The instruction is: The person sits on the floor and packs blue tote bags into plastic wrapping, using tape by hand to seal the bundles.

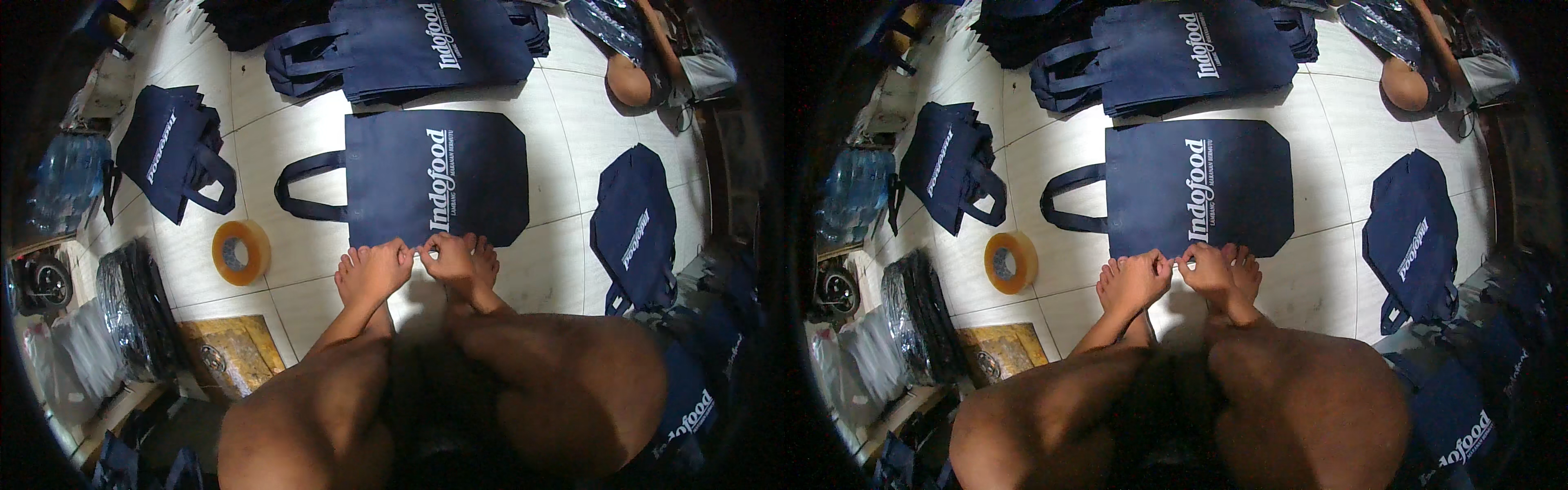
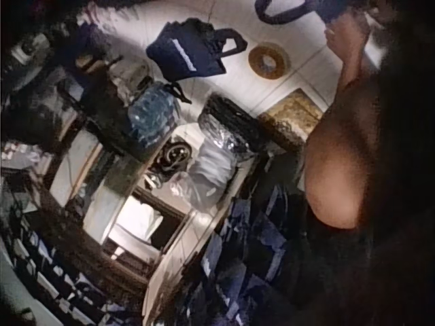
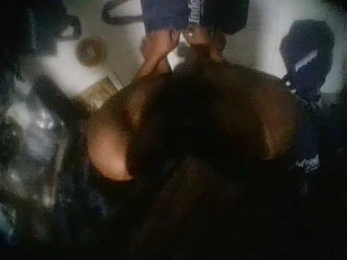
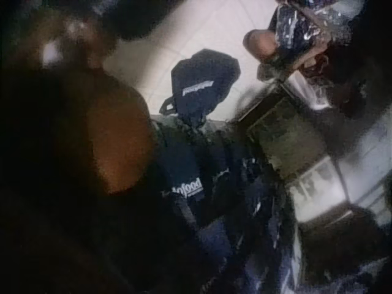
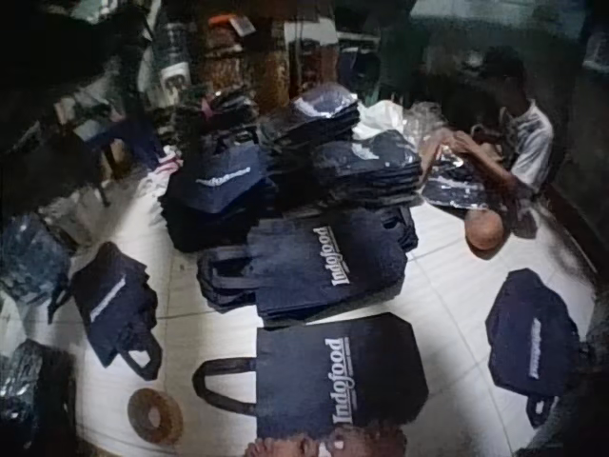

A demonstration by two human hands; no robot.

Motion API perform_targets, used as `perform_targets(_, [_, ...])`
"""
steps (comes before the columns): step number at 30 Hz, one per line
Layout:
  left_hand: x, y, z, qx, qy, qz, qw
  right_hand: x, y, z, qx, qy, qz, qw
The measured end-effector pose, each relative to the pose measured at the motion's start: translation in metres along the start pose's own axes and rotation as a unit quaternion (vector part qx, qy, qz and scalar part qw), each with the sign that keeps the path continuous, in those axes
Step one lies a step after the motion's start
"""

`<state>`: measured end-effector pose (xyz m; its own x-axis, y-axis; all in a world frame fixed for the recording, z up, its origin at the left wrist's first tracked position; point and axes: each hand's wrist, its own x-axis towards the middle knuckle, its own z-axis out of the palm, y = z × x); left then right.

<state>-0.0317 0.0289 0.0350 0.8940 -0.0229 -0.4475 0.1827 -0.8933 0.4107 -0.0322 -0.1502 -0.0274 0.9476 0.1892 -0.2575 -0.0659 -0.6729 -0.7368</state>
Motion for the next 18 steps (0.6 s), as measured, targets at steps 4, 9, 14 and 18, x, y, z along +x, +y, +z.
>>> perform_targets(4, [-0.004, -0.002, -0.01, -0.016, 0.002, -0.004, 1.0, 0.004, -0.026, -0.019, 0.044, -0.042, 0.052, 0.997])
perform_targets(9, [0.004, 0.008, -0.008, 0.032, -0.007, 0.025, 0.999, 0.005, 0.0, -0.005, -0.007, -0.008, 0.039, 0.999])
perform_targets(14, [-0.013, 0.004, -0.016, 0.043, 0.038, 0.02, 0.998, 0.005, -0.051, -0.044, 0.049, -0.075, 0.128, 0.988])
perform_targets(18, [0.001, -0.003, -0.005, 0.026, -0.031, 0.001, 0.999, 0.012, -0.018, -0.015, 0.039, -0.052, 0.099, 0.993])
